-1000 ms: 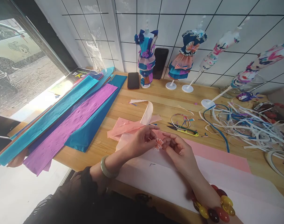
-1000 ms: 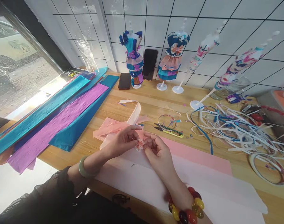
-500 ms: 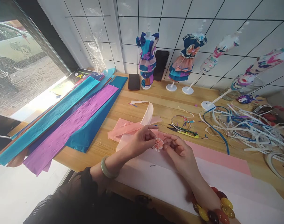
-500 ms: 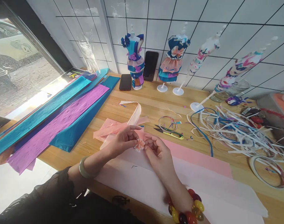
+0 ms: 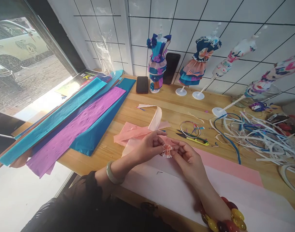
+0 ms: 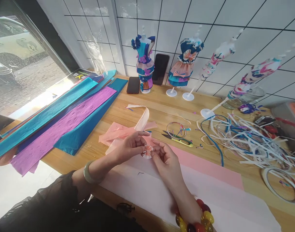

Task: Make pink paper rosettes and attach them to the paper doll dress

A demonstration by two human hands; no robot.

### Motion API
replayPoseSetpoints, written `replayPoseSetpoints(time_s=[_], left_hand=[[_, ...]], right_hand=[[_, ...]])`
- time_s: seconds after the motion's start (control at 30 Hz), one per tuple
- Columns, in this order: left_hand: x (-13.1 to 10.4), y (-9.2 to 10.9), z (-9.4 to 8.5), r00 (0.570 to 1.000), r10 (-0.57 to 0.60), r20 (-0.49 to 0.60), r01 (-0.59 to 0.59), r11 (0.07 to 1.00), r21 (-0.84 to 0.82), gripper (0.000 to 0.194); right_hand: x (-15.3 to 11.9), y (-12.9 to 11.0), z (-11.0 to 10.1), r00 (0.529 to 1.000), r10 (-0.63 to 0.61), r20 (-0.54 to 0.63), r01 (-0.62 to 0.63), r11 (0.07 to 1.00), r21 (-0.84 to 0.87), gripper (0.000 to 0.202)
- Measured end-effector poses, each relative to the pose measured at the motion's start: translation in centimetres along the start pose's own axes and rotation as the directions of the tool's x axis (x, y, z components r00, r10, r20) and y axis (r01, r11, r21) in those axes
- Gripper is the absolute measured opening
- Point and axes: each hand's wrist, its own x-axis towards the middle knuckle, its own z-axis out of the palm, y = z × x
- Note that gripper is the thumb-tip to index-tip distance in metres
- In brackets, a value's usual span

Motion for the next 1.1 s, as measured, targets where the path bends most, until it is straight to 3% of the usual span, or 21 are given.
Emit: replayPoseSetpoints(time_s=[0.23, 0.57, 0.77, 1.1], left_hand=[[0.09, -0.18, -0.03, 0.998, -0.026, 0.063, 0.029, 0.998, -0.049, 0.045], [0.18, -0.25, -0.19, 1.000, -0.028, -0.002, 0.028, 0.999, -0.021, 0.041], [0.16, -0.16, -0.19, 0.998, -0.040, -0.050, 0.038, 0.999, -0.032, 0.041], [0.07, 0.01, -0.38, 0.992, -0.121, 0.048, 0.125, 0.988, -0.095, 0.048]], right_hand=[[0.06, -0.28, 0.10, 1.000, 0.023, 0.001, -0.023, 0.999, 0.040, 0.032], [-0.06, -0.38, -0.16, 0.999, 0.020, -0.041, -0.021, 1.000, -0.010, 0.030], [-0.04, -0.32, 0.03, 0.998, 0.032, 0.046, -0.034, 0.999, 0.042, 0.038], [-0.06, -0.49, 0.06, 0.996, 0.050, 0.073, -0.057, 0.994, 0.091, 0.030]])
